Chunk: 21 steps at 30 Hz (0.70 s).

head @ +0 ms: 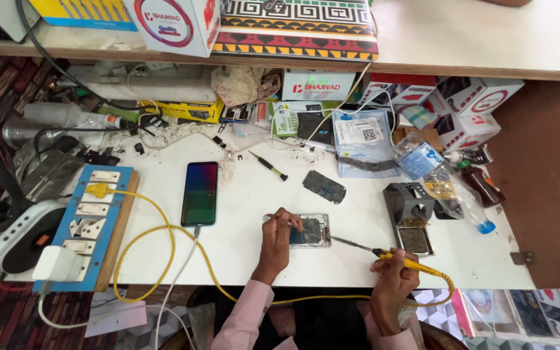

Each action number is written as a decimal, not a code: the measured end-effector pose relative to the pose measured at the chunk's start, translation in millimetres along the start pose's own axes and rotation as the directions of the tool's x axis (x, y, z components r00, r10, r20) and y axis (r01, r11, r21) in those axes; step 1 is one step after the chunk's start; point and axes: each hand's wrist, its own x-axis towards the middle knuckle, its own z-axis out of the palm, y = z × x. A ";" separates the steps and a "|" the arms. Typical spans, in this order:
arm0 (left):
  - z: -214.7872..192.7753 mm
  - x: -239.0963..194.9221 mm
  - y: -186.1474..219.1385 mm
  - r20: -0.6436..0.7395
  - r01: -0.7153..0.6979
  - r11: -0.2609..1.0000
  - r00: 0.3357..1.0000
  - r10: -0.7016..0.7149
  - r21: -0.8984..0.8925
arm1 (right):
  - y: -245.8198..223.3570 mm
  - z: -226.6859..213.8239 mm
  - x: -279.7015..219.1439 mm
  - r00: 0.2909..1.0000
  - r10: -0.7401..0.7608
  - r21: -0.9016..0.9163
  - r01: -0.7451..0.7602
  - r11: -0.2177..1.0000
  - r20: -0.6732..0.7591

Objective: The person uses a soldering iron and tweezers to work on a small circuit board placed on a white workbench. They repeatedly apply heat and manipulate components while two other people stand nearby observing.

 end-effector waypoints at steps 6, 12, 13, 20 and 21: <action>-1.8 -4.2 0.1 -0.024 0.054 0.998 0.998 -0.053 0.044 | 0.9 5.4 -1.6 1.000 -0.023 -0.073 0.024 0.997 0.009; -2.5 -4.0 -3.7 0.010 -0.041 0.999 0.999 0.041 -0.008 | -8.3 7.2 -7.1 0.998 0.009 -0.134 0.000 0.991 0.066; -2.6 -3.0 -3.4 0.001 -0.022 1.000 1.000 0.022 0.002 | -9.3 10.4 -5.5 0.997 0.011 -0.149 0.000 0.989 0.071; -4.0 -8.2 -13.0 0.003 -0.049 0.999 0.999 0.050 -0.023 | -16.6 14.9 -5.1 0.996 0.015 -0.130 -0.003 0.991 0.088; -6.5 -9.2 -16.3 -0.003 -0.014 1.000 1.000 0.014 -0.015 | -15.9 14.2 -4.9 0.995 0.012 -0.127 0.000 0.992 0.098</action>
